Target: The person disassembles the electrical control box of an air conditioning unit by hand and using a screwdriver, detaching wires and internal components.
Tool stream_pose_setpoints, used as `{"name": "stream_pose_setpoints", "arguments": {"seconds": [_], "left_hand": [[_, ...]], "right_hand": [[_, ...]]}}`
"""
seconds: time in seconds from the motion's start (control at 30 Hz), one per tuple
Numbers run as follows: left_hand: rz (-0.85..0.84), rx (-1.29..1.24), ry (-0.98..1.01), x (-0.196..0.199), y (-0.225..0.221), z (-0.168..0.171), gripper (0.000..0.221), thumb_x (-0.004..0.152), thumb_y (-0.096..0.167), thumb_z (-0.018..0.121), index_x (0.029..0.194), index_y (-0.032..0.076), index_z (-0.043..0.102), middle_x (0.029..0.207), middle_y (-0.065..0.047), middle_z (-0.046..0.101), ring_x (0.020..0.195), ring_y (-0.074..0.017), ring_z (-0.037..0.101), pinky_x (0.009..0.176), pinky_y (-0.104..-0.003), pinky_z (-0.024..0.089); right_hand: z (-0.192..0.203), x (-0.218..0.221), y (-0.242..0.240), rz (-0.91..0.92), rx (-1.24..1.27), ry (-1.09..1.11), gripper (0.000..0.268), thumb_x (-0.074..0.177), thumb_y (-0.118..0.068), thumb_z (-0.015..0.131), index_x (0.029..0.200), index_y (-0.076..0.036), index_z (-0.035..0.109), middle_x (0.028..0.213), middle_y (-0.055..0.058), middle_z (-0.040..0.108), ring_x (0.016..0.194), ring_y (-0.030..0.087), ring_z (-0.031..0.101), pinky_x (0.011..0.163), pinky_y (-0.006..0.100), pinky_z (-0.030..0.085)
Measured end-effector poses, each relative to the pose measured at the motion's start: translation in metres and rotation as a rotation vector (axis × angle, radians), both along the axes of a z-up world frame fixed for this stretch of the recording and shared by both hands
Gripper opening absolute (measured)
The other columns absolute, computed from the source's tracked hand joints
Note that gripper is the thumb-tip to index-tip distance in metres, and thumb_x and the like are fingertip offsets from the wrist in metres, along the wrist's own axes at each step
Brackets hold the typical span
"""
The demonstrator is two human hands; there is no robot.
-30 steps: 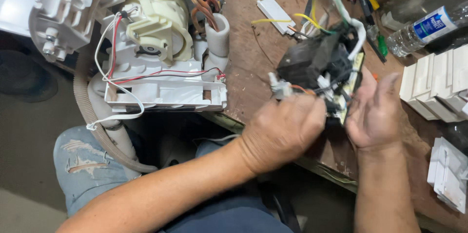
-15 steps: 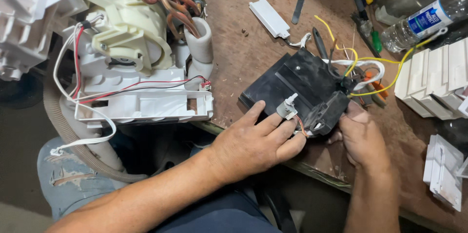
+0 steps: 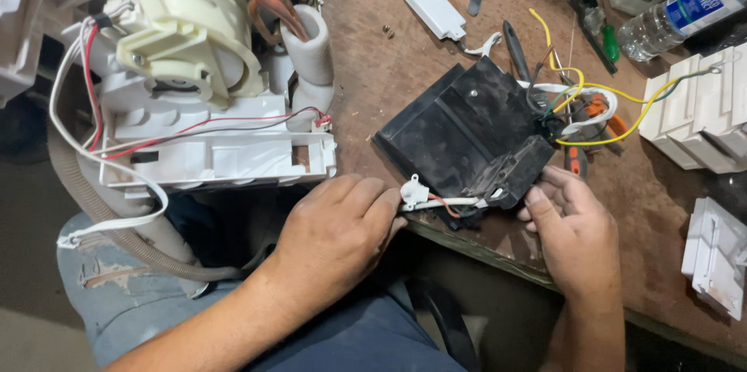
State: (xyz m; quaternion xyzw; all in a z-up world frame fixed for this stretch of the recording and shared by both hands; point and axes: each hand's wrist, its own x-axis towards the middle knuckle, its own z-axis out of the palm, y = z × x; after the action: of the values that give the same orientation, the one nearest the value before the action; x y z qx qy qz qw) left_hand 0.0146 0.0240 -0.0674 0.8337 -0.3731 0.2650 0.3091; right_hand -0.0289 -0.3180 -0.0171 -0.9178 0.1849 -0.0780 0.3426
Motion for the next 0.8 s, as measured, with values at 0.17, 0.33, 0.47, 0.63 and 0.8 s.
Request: {"name": "stream_pose_setpoints", "arguments": {"seconds": [0.17,0.33,0.47,0.63,0.8], "left_hand": [[0.059,-0.003,-0.052,-0.001,-0.008,-0.009,0.013,0.096,0.002,0.067,0.089,0.012,0.063,0.089,-0.007,0.058,0.080,-0.0320,0.057,0.070,-0.047,0.044],[0.043,-0.025,-0.075,-0.014,-0.005,-0.015,0.021,0.111,0.011,0.072,0.092,0.013,0.063,0.091,-0.006,0.058,0.081,-0.0309,0.057,0.072,-0.046,0.045],[0.064,-0.044,-0.015,-0.020,-0.001,-0.002,0.023,0.114,0.031,0.077,0.119,0.010,0.071,0.115,-0.010,0.073,0.095,-0.0333,0.069,0.077,-0.047,0.049],[0.119,0.043,0.072,-0.005,-0.026,-0.006,0.071,0.096,0.045,0.091,0.153,0.008,0.069,0.123,-0.010,0.072,0.104,-0.0352,0.070,0.085,-0.051,0.052],[-0.015,-0.062,0.189,-0.002,-0.020,-0.006,0.034,0.104,0.029,0.086,0.129,0.011,0.071,0.108,-0.011,0.070,0.094,-0.0404,0.068,0.079,-0.054,0.050]], "right_hand": [[-0.038,-0.024,0.022,0.087,0.078,-0.174,0.042,0.111,-0.020,0.077,0.145,0.002,0.066,0.119,0.014,0.085,0.085,0.019,0.075,0.081,0.033,0.062],[-0.042,-0.025,0.044,0.093,-0.150,-0.347,0.041,0.114,-0.028,0.079,0.141,0.003,0.070,0.118,0.015,0.087,0.104,0.020,0.081,0.096,0.035,0.063],[-0.046,-0.023,0.044,0.087,-0.194,-0.363,0.040,0.116,-0.030,0.080,0.138,0.001,0.069,0.103,0.008,0.085,0.086,0.014,0.074,0.086,0.032,0.059],[-0.050,-0.026,0.038,0.093,-0.297,-0.300,0.054,0.108,-0.045,0.082,0.137,-0.004,0.063,0.091,0.001,0.076,0.072,0.018,0.062,0.077,0.038,0.050],[-0.054,-0.028,0.033,0.111,-0.342,-0.302,0.062,0.105,-0.048,0.084,0.144,-0.004,0.064,0.098,0.002,0.082,0.076,0.019,0.070,0.080,0.040,0.054]]}}
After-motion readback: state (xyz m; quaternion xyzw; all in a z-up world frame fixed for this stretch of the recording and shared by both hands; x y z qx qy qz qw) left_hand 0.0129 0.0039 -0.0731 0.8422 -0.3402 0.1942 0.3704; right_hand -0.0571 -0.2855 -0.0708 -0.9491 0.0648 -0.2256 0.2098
